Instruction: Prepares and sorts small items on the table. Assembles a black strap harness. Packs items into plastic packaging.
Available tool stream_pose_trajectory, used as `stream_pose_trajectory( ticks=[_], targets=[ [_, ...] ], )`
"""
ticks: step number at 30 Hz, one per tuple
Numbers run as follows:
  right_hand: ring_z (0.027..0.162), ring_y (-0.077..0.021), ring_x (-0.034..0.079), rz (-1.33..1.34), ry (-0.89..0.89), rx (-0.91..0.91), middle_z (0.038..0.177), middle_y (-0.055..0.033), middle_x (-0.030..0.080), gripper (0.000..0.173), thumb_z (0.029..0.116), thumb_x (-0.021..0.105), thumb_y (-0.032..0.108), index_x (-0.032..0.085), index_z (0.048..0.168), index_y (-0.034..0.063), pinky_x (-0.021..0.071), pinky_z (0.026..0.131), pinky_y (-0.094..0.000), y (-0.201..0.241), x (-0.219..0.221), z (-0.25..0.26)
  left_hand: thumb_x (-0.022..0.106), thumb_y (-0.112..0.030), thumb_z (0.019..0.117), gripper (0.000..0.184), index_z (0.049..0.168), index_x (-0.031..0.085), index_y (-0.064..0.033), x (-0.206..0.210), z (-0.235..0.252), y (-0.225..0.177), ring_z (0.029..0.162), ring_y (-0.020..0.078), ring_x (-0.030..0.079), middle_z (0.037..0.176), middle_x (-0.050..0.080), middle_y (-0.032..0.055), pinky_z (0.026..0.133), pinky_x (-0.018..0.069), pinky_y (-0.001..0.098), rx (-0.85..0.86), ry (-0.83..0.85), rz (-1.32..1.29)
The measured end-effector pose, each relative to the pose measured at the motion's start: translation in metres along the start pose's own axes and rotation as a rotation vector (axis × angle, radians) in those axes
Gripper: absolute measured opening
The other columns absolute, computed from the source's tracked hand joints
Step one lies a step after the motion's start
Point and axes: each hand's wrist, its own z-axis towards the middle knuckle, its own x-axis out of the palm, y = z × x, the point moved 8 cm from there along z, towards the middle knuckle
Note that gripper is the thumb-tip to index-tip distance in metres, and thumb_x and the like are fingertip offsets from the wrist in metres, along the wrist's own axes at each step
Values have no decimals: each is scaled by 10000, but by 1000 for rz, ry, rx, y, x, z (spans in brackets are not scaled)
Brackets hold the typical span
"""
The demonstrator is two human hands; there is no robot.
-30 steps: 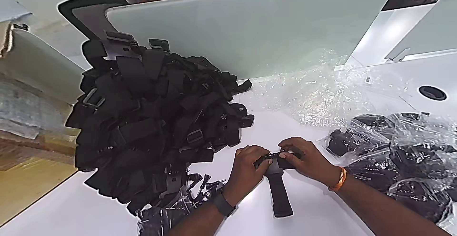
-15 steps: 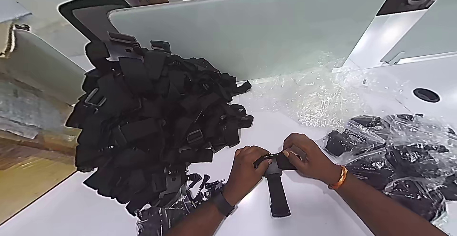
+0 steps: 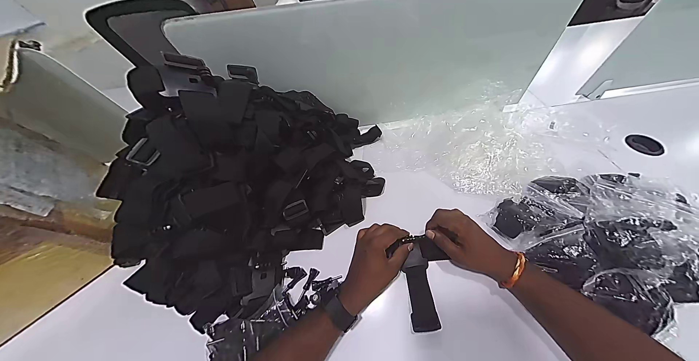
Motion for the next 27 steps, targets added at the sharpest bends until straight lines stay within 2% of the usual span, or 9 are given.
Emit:
stream_pose_trajectory(
  ticks=[4, 8, 10, 13, 15, 18, 21, 24, 27],
  targets=[
    [1085, -148, 593, 6, 98, -66, 1109, -10, 655, 244, 1013, 546, 314, 671, 1168, 173, 431, 983, -449, 6, 5, -2, 647, -376, 980, 232, 1095, 777, -222, -1, -1, 0, 1013, 80, 650, 1098, 736, -84, 943, 469, 410, 2, -4, -4],
    [1074, -119, 627, 53, 51, -12, 1093, 4, 696, 290, 1024, 592, 256, 632, 1282, 130, 452, 1035, -422, 3, 3, -1, 649, -363, 981, 228, 1089, 776, -209, -1, 0, 2, 1023, 84, 654, 1100, 736, -72, 946, 478, 413, -6, -8, -17],
    [1059, -93, 630, 54, 53, 35, 1062, 29, 701, 274, 1043, 573, 290, 602, 1263, 130, 456, 1036, -392, 2, 2, 0, 649, -359, 981, 227, 1089, 774, -204, -1, 0, 2, 1027, 87, 653, 1103, 734, -66, 950, 478, 416, -10, -7, -26],
    [1047, -119, 616, 12, 37, 49, 1045, -6, 689, 298, 1086, 482, 352, 672, 1154, 132, 432, 1011, -384, 2, 2, -1, 650, -361, 978, 232, 1090, 775, -201, -1, 0, 1, 1020, 92, 654, 1101, 737, -64, 945, 475, 421, -10, -7, -24],
    [1042, -127, 622, -3, 17, 31, 1060, -14, 691, 318, 1083, 484, 372, 680, 1161, 134, 450, 987, -389, 1, 1, -1, 650, -366, 976, 233, 1089, 775, -205, -1, 0, 1, 1018, 88, 653, 1098, 736, -68, 941, 475, 415, -11, -5, -16],
    [1034, -141, 613, 42, 4, -22, 1105, -30, 652, 349, 1010, 582, 367, 610, 1250, 114, 492, 936, -400, 2, -1, -1, 655, -366, 976, 229, 1087, 772, -204, -1, 0, 1, 1022, 81, 649, 1098, 732, -72, 945, 474, 409, -16, -6, -23],
    [1047, -122, 609, 95, -3, -24, 1097, -11, 661, 283, 951, 648, 286, 639, 1188, 133, 486, 964, -385, 0, 1, -3, 657, -365, 974, 229, 1084, 769, -198, -1, 0, 1, 1023, 84, 650, 1097, 731, -67, 950, 475, 411, -15, -7, -31],
    [1015, -90, 626, 115, -24, 20, 1039, 17, 690, 214, 994, 636, 266, 661, 1157, 130, 493, 967, -349, -2, 1, -3, 651, -362, 977, 227, 1082, 767, -198, -2, 0, 1, 1027, 86, 651, 1095, 729, -61, 950, 476, 417, -18, -7, -31],
    [1007, -83, 638, 60, -39, 52, 1028, 32, 707, 289, 1064, 526, 344, 634, 1215, 123, 489, 972, -359, -1, -2, -2, 648, -369, 980, 228, 1089, 769, -209, -1, 0, 1, 1034, 77, 647, 1101, 729, -70, 957, 474, 414, -19, -6, -30]
  ],
)
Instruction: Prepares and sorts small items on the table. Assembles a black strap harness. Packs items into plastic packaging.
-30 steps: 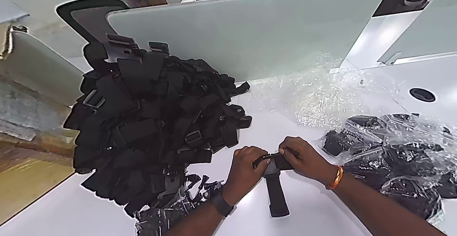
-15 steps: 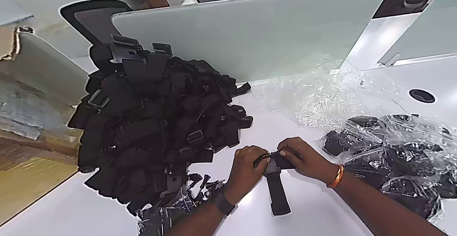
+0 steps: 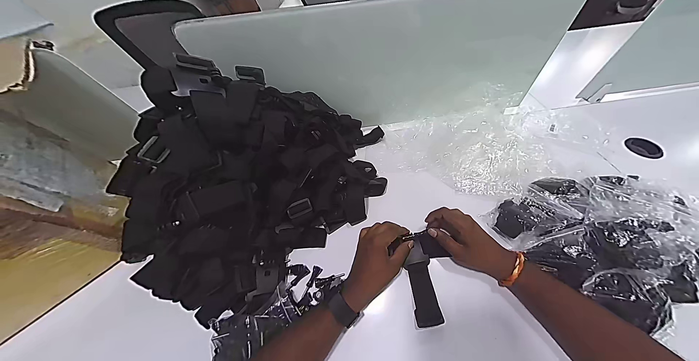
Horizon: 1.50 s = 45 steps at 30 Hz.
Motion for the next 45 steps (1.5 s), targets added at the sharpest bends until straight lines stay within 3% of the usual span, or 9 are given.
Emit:
stream_pose_trajectory(
  ticks=[5, 7, 12, 19, 25, 29, 34, 40, 45],
  targets=[
    [1199, -187, 586, 30, -98, -91, 1244, -81, 635, 368, 980, 618, 327, 594, 1250, 77, 486, 1038, -415, 2, -10, 2, 649, -360, 976, 229, 1086, 771, -200, 0, 0, -1, 1037, 85, 653, 1102, 733, -63, 959, 476, 418, 6, -1, -2],
    [1218, -177, 576, 66, -81, -101, 1244, -53, 645, 361, 939, 657, 266, 600, 1254, 98, 468, 1055, -421, 4, -9, 1, 643, -363, 981, 230, 1088, 769, -203, 0, 0, 0, 1038, 82, 653, 1099, 733, -65, 958, 476, 416, 4, 3, 1],
    [1060, -88, 639, 10, -63, -35, 1057, 56, 727, 281, 1024, 588, 295, 603, 1248, 124, 471, 1013, -386, 1, -4, 0, 639, -363, 983, 231, 1089, 770, -206, 0, 0, 0, 1045, 84, 649, 1109, 730, -66, 960, 474, 416, -4, 10, 12],
    [1122, -101, 612, 0, -40, -100, 1133, 10, 692, 291, 970, 638, 309, 654, 1199, 130, 468, 1040, -376, 5, -6, -2, 643, -370, 981, 229, 1083, 769, -209, 1, 0, 1, 1036, 78, 650, 1102, 731, -72, 953, 473, 411, 3, 6, 5],
    [976, -115, 654, -83, -143, 30, 990, -2, 710, 366, 1072, 479, 401, 685, 1163, 112, 507, 946, -389, -2, -13, 0, 639, -379, 983, 234, 1082, 769, -212, 1, 0, 0, 1036, 77, 648, 1098, 730, -73, 956, 472, 414, -4, 14, 14],
    [949, -85, 662, 7, -207, -59, 966, 19, 711, 283, 1012, 549, 314, 665, 1139, 89, 534, 915, -359, -2, -20, 1, 642, -374, 979, 231, 1076, 771, -208, 1, 0, -1, 1032, 82, 650, 1097, 732, -68, 952, 471, 413, 0, 13, 16],
    [1063, -131, 630, 100, -10, -111, 1107, -44, 670, 253, 897, 569, 95, 656, 1133, 77, 534, 943, -337, 2, -2, 0, 645, -386, 980, 244, 1089, 771, -208, 1, 0, 1, 1030, 78, 647, 1099, 731, -73, 955, 472, 407, 0, 13, 12],
    [1004, -128, 625, 92, 32, -74, 1069, -34, 656, 144, 969, 571, 133, 677, 1062, 107, 531, 884, -354, -2, 5, 2, 648, -380, 976, 240, 1087, 770, -205, 1, 0, 0, 1030, 82, 646, 1101, 729, -71, 953, 471, 408, -4, 16, 16],
    [1011, -124, 621, 116, 62, -89, 1109, -24, 648, 212, 920, 623, 150, 667, 1125, 121, 533, 883, -362, -1, 5, 0, 648, -375, 976, 231, 1084, 770, -212, 1, 0, 0, 1027, 79, 649, 1095, 731, -76, 947, 476, 409, 4, 9, 20]
  ],
)
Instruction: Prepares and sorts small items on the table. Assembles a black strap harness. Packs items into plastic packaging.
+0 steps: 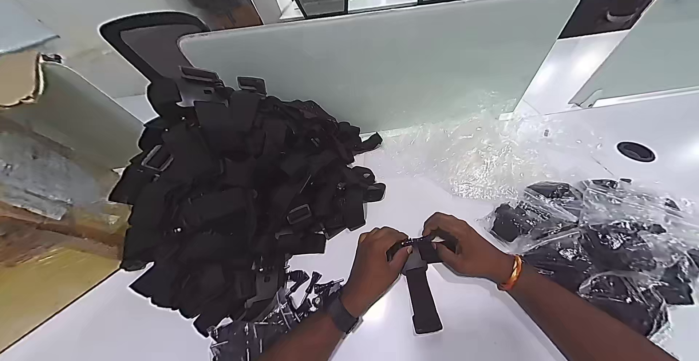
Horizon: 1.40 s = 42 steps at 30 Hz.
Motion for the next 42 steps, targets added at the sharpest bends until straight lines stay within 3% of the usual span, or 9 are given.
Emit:
stream_pose_trajectory(
  ticks=[4, 9, 12, 15, 20, 25, 29, 34, 42],
  targets=[
    [943, -109, 611, -32, -10, 30, 1036, -14, 651, 235, 972, 666, 250, 657, 1165, 117, 523, 873, -332, -1, 1, 0, 655, -373, 972, 222, 1079, 771, -216, 0, 0, 1, 1021, 75, 652, 1086, 732, -81, 949, 479, 408, 8, -8, -2],
    [922, -101, 650, -95, -39, 106, 976, 2, 693, 338, 1072, 517, 376, 625, 1248, 108, 533, 891, -345, 1, -2, 2, 653, -377, 972, 231, 1081, 774, -213, 0, 0, 1, 1026, 79, 653, 1090, 735, -75, 947, 484, 418, 2, -9, 1],
    [1019, -131, 632, -42, -55, 46, 1141, -82, 636, 341, 1020, 602, 314, 604, 1245, 58, 551, 915, -301, 3, -3, 2, 651, -382, 974, 228, 1078, 771, -219, 0, 0, 1, 1014, 70, 652, 1088, 732, -84, 938, 484, 410, 11, -17, 3],
    [1013, -134, 621, -40, -38, 23, 1121, -58, 641, 319, 943, 665, 222, 604, 1222, 78, 533, 910, -329, 4, -1, 1, 655, -375, 971, 228, 1081, 773, -214, 0, 0, 1, 1020, 76, 654, 1089, 733, -78, 943, 485, 416, 9, -14, 1],
    [970, -98, 649, -103, -48, 99, 1015, 1, 693, 302, 1062, 521, 339, 613, 1235, 108, 519, 922, -346, 1, -2, 1, 648, -370, 975, 232, 1083, 776, -210, 0, 0, 1, 1031, 76, 653, 1095, 734, -77, 952, 483, 422, 4, -8, -9],
    [1031, -129, 622, -63, -45, 35, 1139, -58, 644, 341, 974, 638, 268, 604, 1260, 84, 538, 929, -319, 2, -2, 1, 652, -373, 973, 230, 1087, 776, -215, 0, 0, 1, 1033, 73, 650, 1102, 731, -82, 948, 484, 416, 9, -15, -9],
    [996, -101, 645, -89, -37, 73, 1039, -2, 695, 305, 1052, 548, 329, 625, 1245, 104, 517, 939, -351, 2, -1, 0, 653, -369, 973, 232, 1088, 774, -209, 0, 0, 1, 1034, 76, 654, 1100, 733, -74, 950, 488, 425, 3, -8, -14],
    [1052, -138, 619, -28, -49, 10, 1194, -81, 624, 378, 992, 628, 306, 589, 1283, 68, 543, 930, -310, 4, -3, 2, 652, -376, 972, 232, 1087, 774, -215, 1, 0, 2, 1033, 72, 647, 1096, 730, -83, 951, 480, 416, 0, -8, -12],
    [983, -123, 622, -44, -27, 32, 1063, -24, 655, 315, 972, 600, 207, 592, 1264, 91, 526, 895, -342, 3, 0, 2, 653, -372, 971, 230, 1087, 775, -216, 0, 0, 1, 1021, 74, 650, 1094, 732, -79, 938, 482, 413, 6, -12, -4]
  ],
)
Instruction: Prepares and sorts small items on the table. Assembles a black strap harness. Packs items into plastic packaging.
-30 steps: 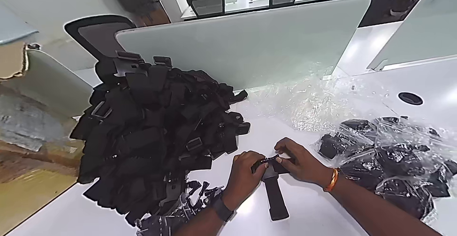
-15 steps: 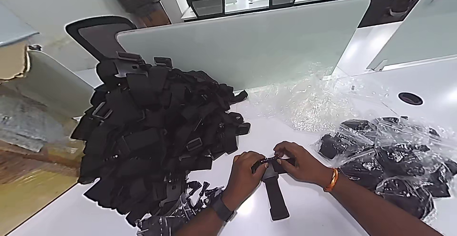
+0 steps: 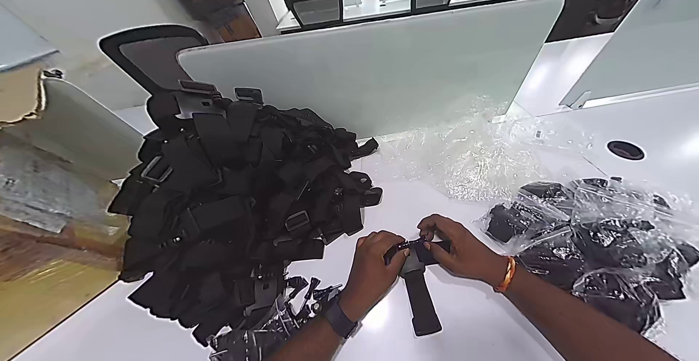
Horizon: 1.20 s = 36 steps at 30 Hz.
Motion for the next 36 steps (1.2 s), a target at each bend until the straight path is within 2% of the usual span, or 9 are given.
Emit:
stream_pose_trajectory(
  ticks=[6, 8, 14, 18, 20, 25, 29, 31, 36],
  targets=[
    [846, -120, 632, -84, 15, 63, 907, 0, 671, 285, 1083, 469, 308, 617, 1231, 115, 517, 827, -358, -1, 0, 0, 651, -374, 971, 236, 1087, 777, -212, 0, 1, -1, 1035, 87, 651, 1101, 735, -72, 954, 478, 431, -16, 17, 0],
    [895, -121, 636, -90, 4, 65, 961, -16, 673, 305, 1089, 463, 335, 630, 1220, 115, 522, 867, -352, 1, -1, 0, 645, -378, 973, 236, 1088, 775, -218, 0, 1, -1, 1032, 84, 651, 1099, 733, -78, 951, 478, 428, -20, 17, 4],
    [999, -126, 621, -35, 13, 14, 1112, -59, 644, 322, 972, 636, 236, 605, 1255, 86, 534, 905, -302, 2, -1, 0, 649, -381, 973, 239, 1093, 774, -217, -1, 0, -1, 1032, 84, 649, 1095, 732, -79, 951, 476, 425, -18, 13, 0],
    [943, -131, 636, -80, 34, 90, 981, -10, 672, 323, 1076, 478, 333, 605, 1280, 117, 513, 921, -374, 0, 0, -1, 649, -381, 975, 238, 1091, 775, -217, 0, 0, 0, 1029, 79, 648, 1093, 731, -81, 952, 477, 423, -18, 13, -8],
    [972, -126, 641, -76, 23, 85, 1035, -28, 674, 365, 1090, 439, 353, 597, 1296, 96, 525, 932, -344, 0, -2, 0, 647, -384, 975, 242, 1098, 775, -219, 0, 0, 0, 1028, 81, 647, 1099, 730, -84, 953, 473, 422, -19, 16, -10],
    [1059, -124, 627, 8, 20, 7, 1161, -64, 648, 417, 965, 657, 260, 563, 1321, 64, 535, 947, -294, 1, -1, 0, 650, -382, 974, 237, 1092, 775, -218, -1, 0, -1, 1026, 79, 646, 1093, 730, -83, 951, 473, 417, -16, 9, -3],
    [959, -109, 646, -40, 38, 73, 1001, 9, 687, 350, 1032, 572, 312, 569, 1321, 114, 525, 924, -360, -2, 1, -1, 649, -385, 974, 238, 1093, 774, -222, 0, 0, -1, 1029, 76, 646, 1098, 730, -85, 950, 472, 416, -19, 16, -3],
    [985, -111, 650, -38, 23, 76, 1046, -11, 688, 370, 1062, 520, 359, 574, 1322, 100, 535, 930, -342, -2, -1, 0, 646, -391, 975, 241, 1092, 774, -224, 0, 0, -1, 1033, 73, 644, 1102, 730, -87, 955, 471, 416, -23, 18, -3],
    [1044, -146, 620, -73, 8, -14, 1124, -71, 647, 369, 962, 654, 304, 607, 1251, 81, 526, 941, -326, 4, -4, -1, 649, -384, 976, 244, 1092, 773, -208, 0, 0, -1, 1031, 83, 649, 1097, 732, -77, 954, 475, 413, -6, 8, -2]
  ],
)
